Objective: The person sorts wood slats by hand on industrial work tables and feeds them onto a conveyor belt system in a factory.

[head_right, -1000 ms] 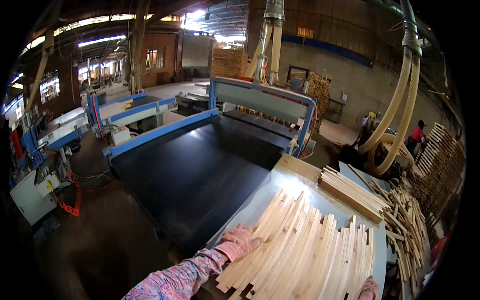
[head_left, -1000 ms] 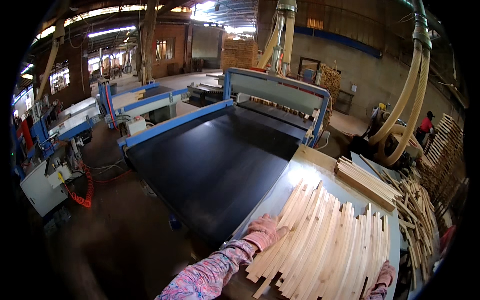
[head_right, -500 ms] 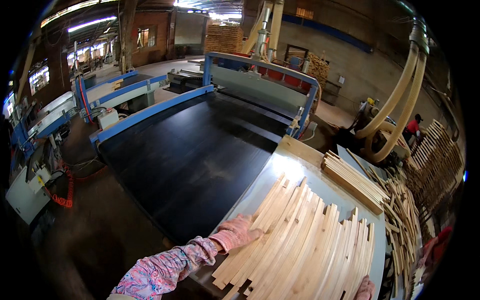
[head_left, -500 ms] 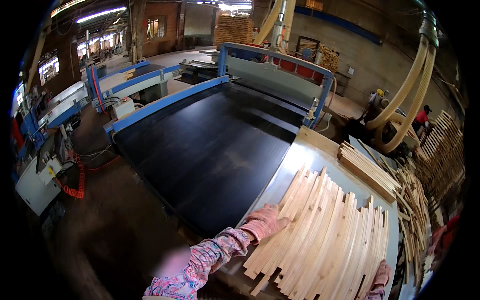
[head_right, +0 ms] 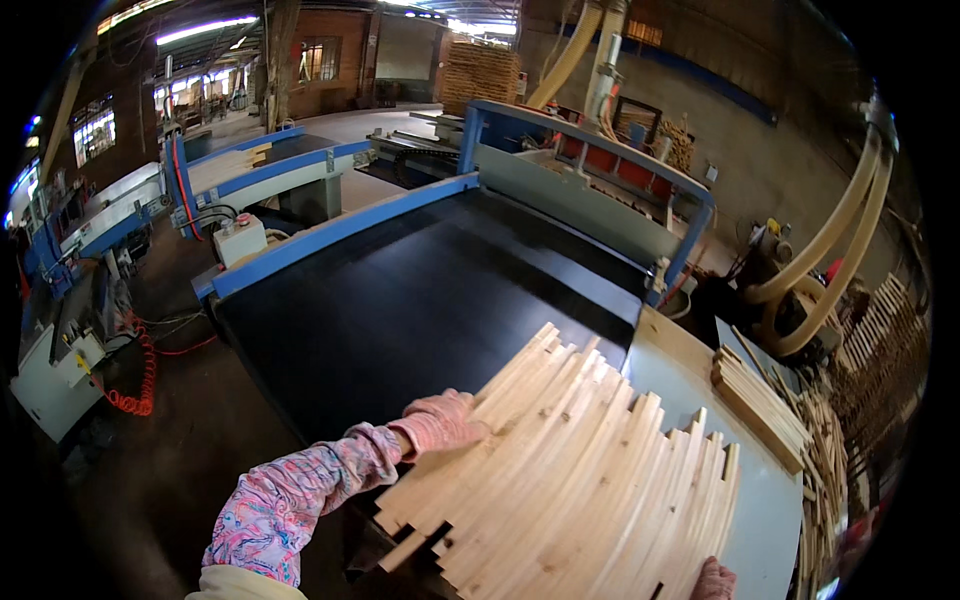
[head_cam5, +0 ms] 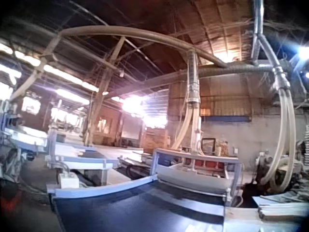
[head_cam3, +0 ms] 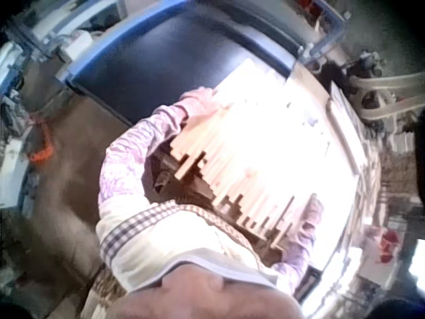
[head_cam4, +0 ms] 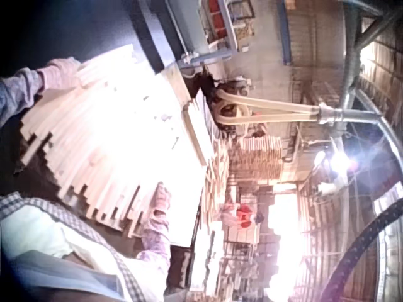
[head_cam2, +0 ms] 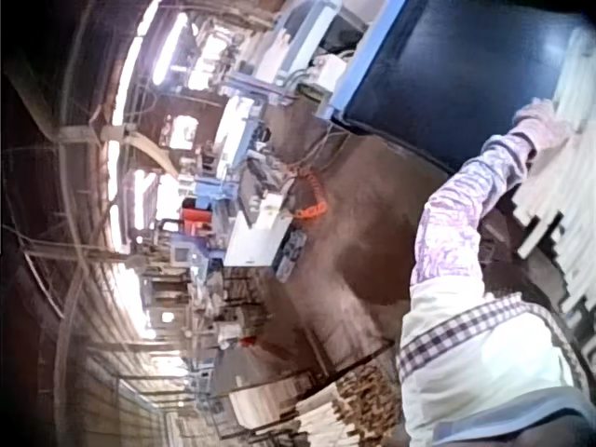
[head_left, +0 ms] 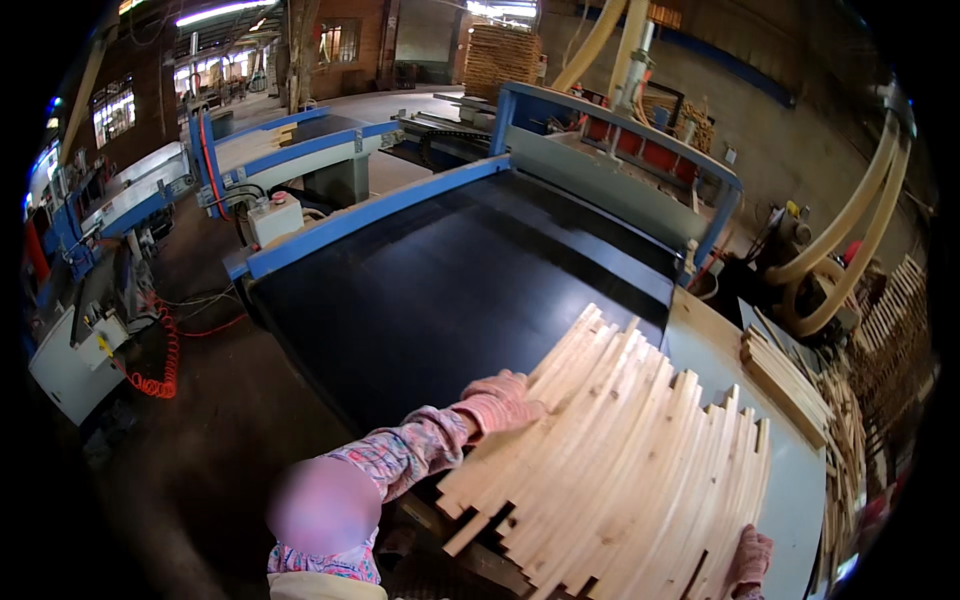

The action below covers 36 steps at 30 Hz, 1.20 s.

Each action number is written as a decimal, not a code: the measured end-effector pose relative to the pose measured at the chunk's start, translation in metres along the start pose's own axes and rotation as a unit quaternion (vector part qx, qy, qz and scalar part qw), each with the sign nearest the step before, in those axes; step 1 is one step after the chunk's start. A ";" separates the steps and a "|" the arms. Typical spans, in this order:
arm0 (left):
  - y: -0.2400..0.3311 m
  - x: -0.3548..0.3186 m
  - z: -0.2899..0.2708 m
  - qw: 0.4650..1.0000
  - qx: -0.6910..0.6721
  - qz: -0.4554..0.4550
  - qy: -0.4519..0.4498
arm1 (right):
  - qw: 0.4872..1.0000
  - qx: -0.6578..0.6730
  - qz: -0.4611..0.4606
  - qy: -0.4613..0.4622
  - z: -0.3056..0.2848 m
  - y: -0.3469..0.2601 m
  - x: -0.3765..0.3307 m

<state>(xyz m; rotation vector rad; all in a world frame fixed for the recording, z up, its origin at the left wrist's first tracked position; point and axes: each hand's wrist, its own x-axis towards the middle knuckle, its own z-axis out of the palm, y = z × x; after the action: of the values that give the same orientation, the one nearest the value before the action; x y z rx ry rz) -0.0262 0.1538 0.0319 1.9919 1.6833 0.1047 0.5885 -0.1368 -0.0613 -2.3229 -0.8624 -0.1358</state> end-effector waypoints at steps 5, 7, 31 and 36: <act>-0.131 0.053 -0.085 0.991 0.035 -0.095 0.086 | 0.980 0.073 0.008 -0.183 0.059 -0.208 -0.061; -0.194 0.067 -0.121 0.985 0.045 -0.106 0.127 | 0.975 0.014 0.018 -0.219 0.072 -0.326 -0.102; -0.037 -0.198 -0.027 0.649 -0.548 0.352 -0.393 | 0.728 0.424 0.070 -0.534 -0.042 -0.312 -0.325; 0.071 -0.326 0.093 0.563 -0.401 0.288 -0.663 | 0.657 0.568 0.418 -0.266 -0.170 -0.114 -0.532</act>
<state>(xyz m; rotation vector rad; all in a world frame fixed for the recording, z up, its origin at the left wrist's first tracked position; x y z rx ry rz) 0.0012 -0.1890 0.0708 1.0849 -0.1085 -0.2974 0.1252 -0.4667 -0.0281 -1.2462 0.0869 1.1900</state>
